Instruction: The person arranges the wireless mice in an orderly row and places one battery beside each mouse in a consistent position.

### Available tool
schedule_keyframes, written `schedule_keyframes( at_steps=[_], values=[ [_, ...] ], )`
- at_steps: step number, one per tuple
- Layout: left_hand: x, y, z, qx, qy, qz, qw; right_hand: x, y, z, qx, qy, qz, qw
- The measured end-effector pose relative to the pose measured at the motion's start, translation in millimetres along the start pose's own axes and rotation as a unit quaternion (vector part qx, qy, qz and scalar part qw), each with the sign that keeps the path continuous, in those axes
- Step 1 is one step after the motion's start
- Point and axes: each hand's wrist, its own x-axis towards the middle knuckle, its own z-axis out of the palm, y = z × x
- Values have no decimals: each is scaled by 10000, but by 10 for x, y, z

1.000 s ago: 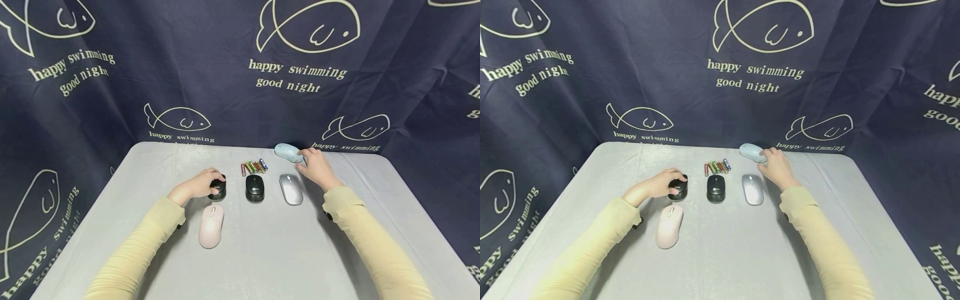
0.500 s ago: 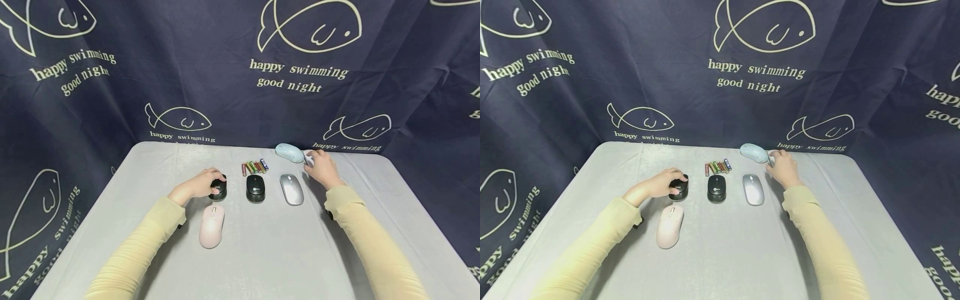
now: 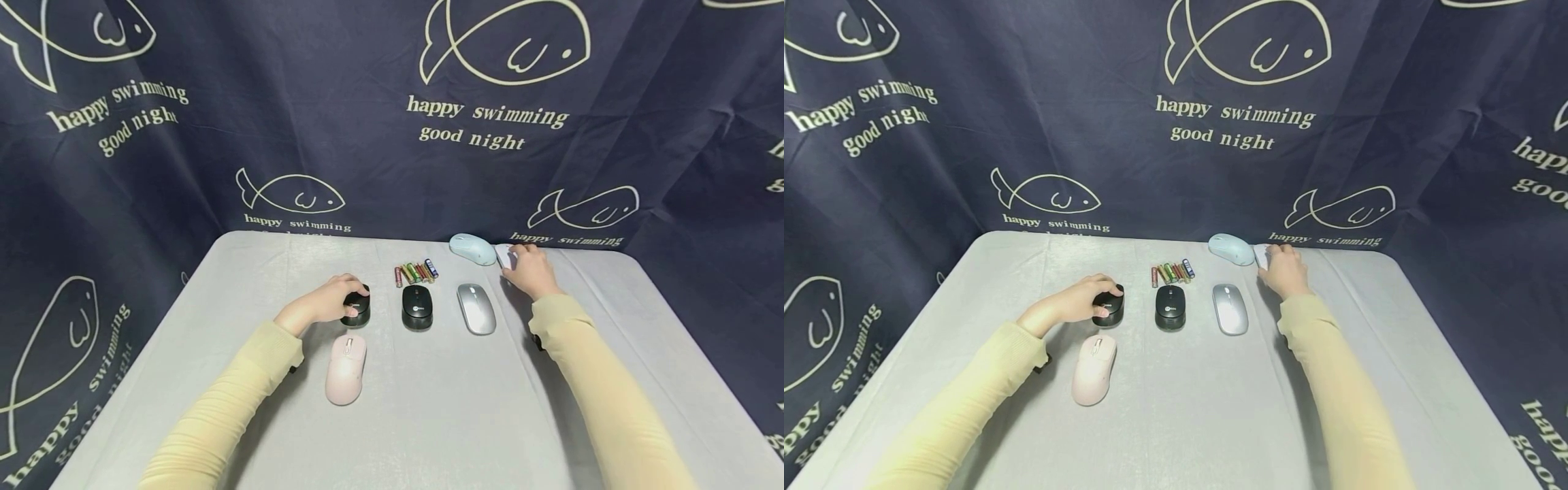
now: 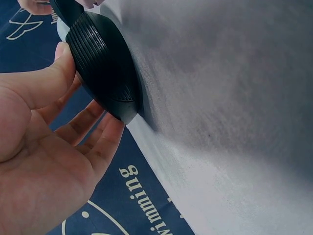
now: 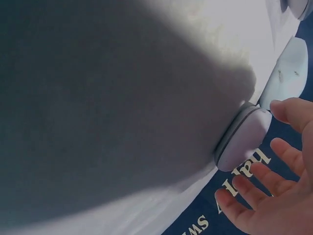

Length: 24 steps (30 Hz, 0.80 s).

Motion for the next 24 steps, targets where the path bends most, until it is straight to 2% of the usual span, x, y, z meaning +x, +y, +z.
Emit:
schedule_keyframes(
  at_steps=[11,17,24],
  values=[
    [9,-24,2,-23,-46,16,10000,78,-1,55,-50,-389,281,9988],
    [19,-31,-3,-31,-34,103,9999,106,-11,92,-34,-115,282,9995],
    [33,-56,11,-81,-77,25,9999,116,8,154,-32,263,266,9993]
  ],
)
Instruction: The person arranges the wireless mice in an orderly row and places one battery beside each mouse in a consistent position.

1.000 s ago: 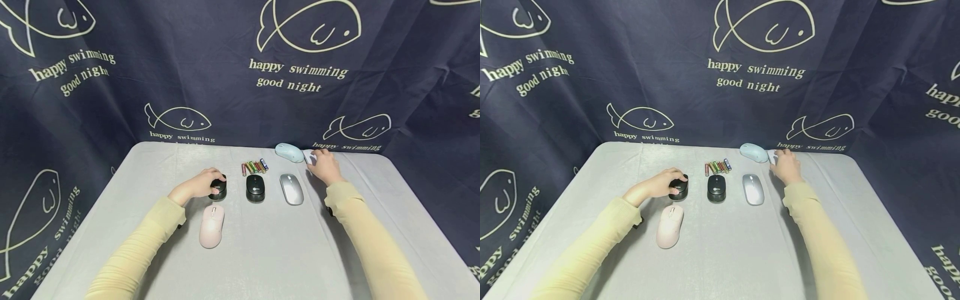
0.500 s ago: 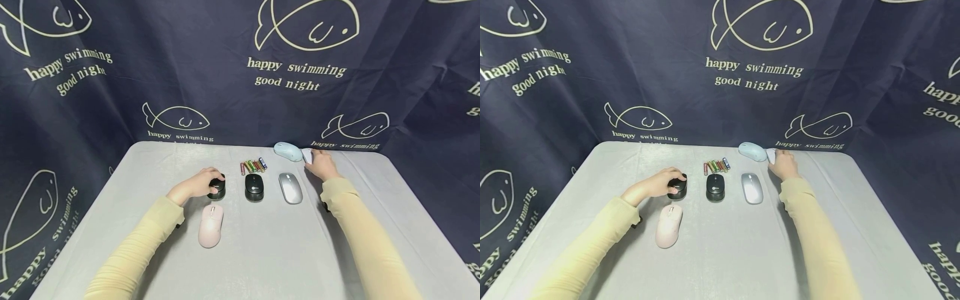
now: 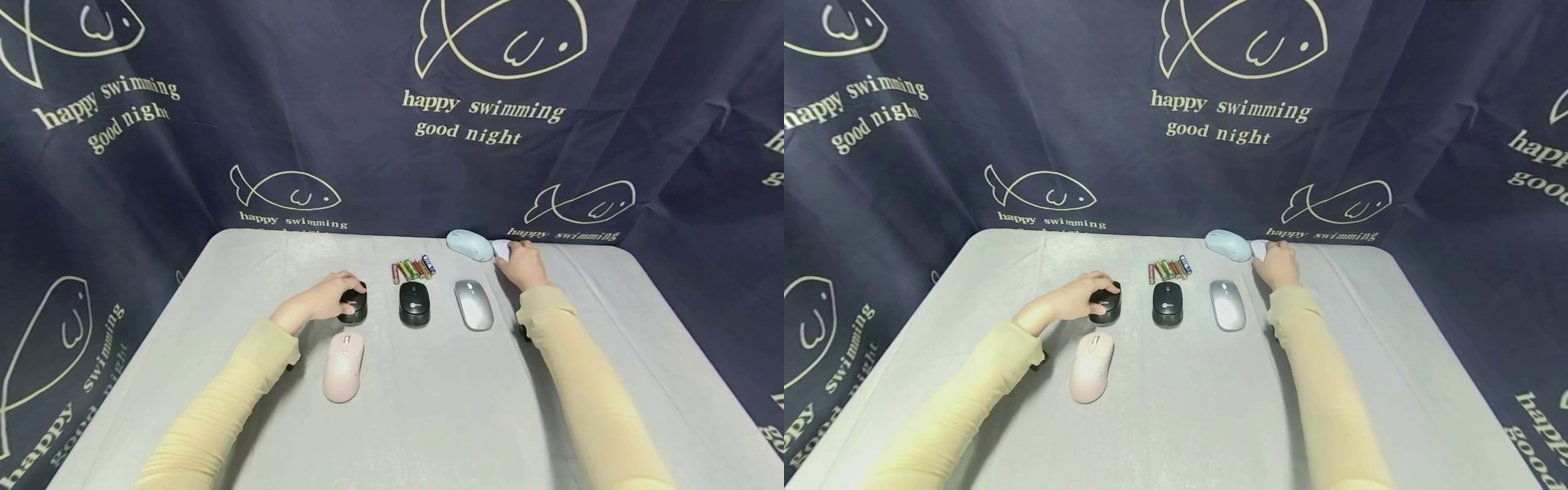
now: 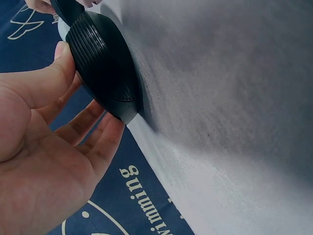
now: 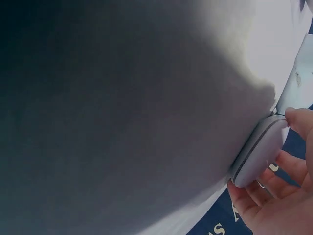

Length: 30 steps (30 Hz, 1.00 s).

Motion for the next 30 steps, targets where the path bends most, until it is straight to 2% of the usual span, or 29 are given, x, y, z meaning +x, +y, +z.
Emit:
schedule_keyframes(
  at_steps=[7,18,30],
  values=[
    [-10,-6,-8,26,-9,-13,10000,43,31,44,71,78,171,9998],
    [-21,6,-13,38,-15,-18,10000,11,-10,-35,251,-189,314,9990],
    [-13,6,-6,53,19,20,10000,-15,-45,-103,63,-312,634,9975]
  ],
)
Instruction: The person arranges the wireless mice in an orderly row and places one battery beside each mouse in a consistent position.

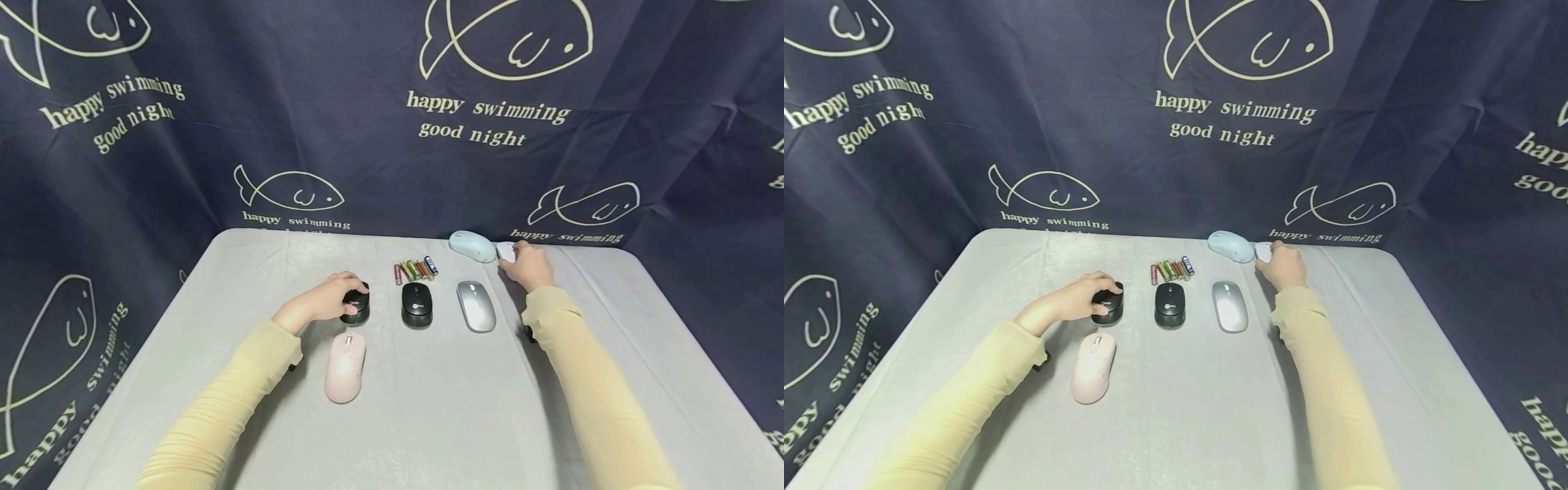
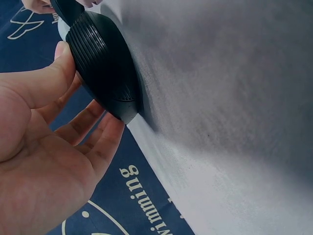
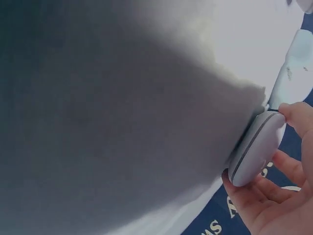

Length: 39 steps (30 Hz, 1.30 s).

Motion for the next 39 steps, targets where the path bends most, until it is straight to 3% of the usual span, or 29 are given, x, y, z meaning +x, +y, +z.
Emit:
schedule_keyframes(
  at_steps=[10,19,39],
  values=[
    [-17,26,-7,57,32,19,10000,-25,-43,-168,1,242,-34,9997],
    [-23,30,-10,40,21,65,10000,-70,-97,-295,-35,107,133,9998],
    [-8,9,17,1,30,-38,10000,-245,-391,-718,-21,197,-311,9993]
  ],
)
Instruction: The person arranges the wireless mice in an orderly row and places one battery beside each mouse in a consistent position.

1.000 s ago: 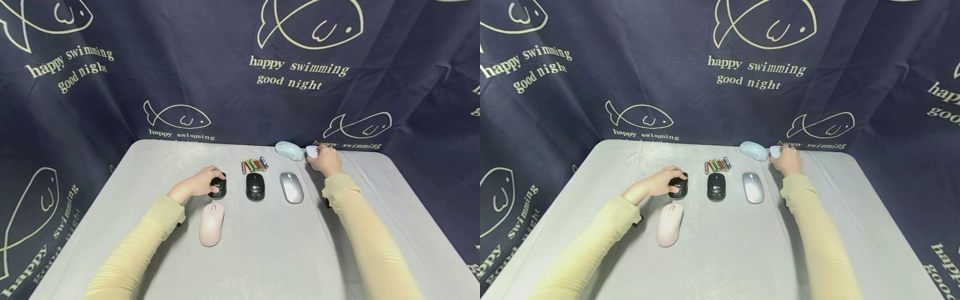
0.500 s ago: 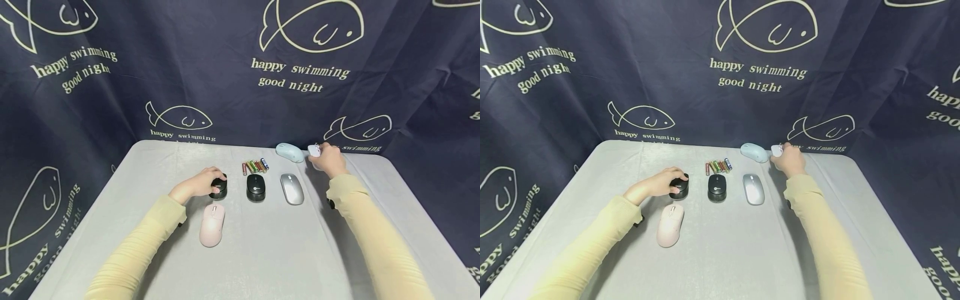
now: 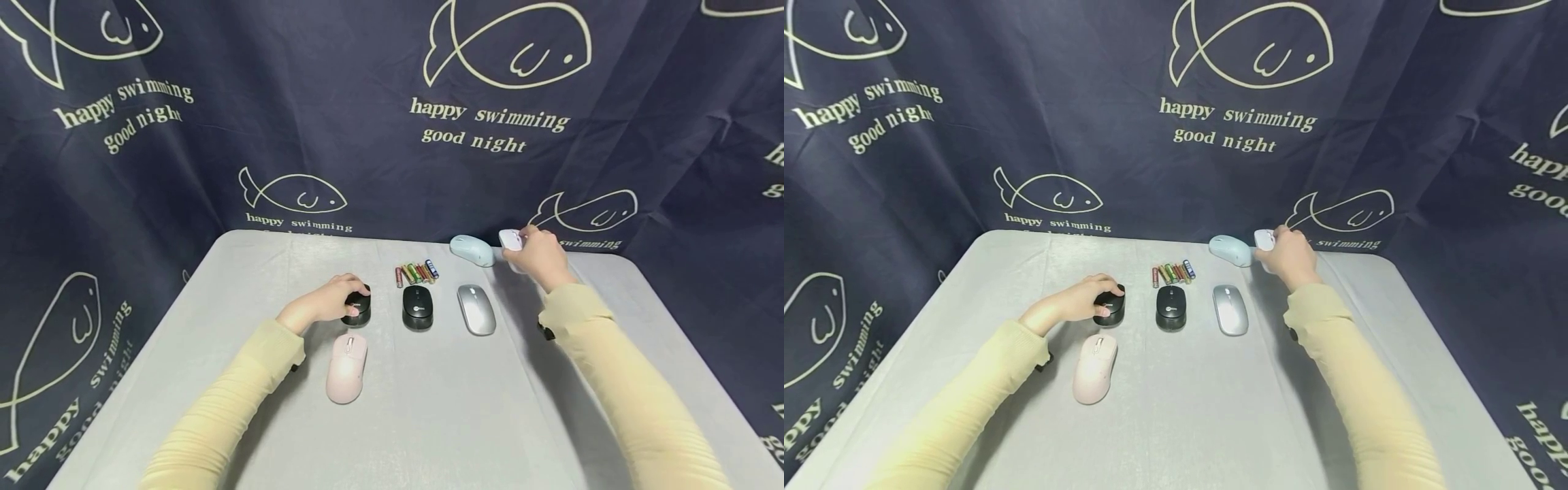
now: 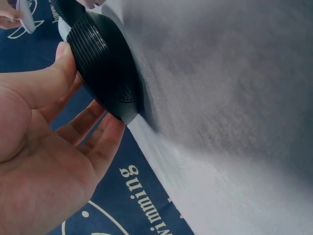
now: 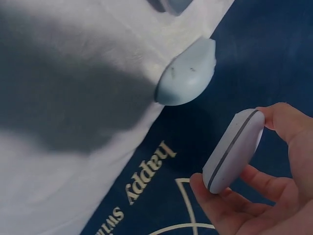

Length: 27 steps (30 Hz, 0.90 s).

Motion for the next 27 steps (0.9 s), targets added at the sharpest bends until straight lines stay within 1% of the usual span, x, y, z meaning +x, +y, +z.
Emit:
schedule_keyframes(
  at_steps=[9,14,23,27],
  values=[
    [-7,33,-11,12,-15,-29,10000,-120,-148,-113,34,40,-142,9999],
    [-21,40,-27,41,-10,-27,10000,-226,-260,-171,55,-71,-207,9997],
    [-16,51,-31,37,-53,-22,10000,-428,-469,-279,-49,-143,-304,9994],
    [-18,51,-30,39,-56,-23,10000,-502,-527,-293,-31,-143,-354,9993]
  ],
)
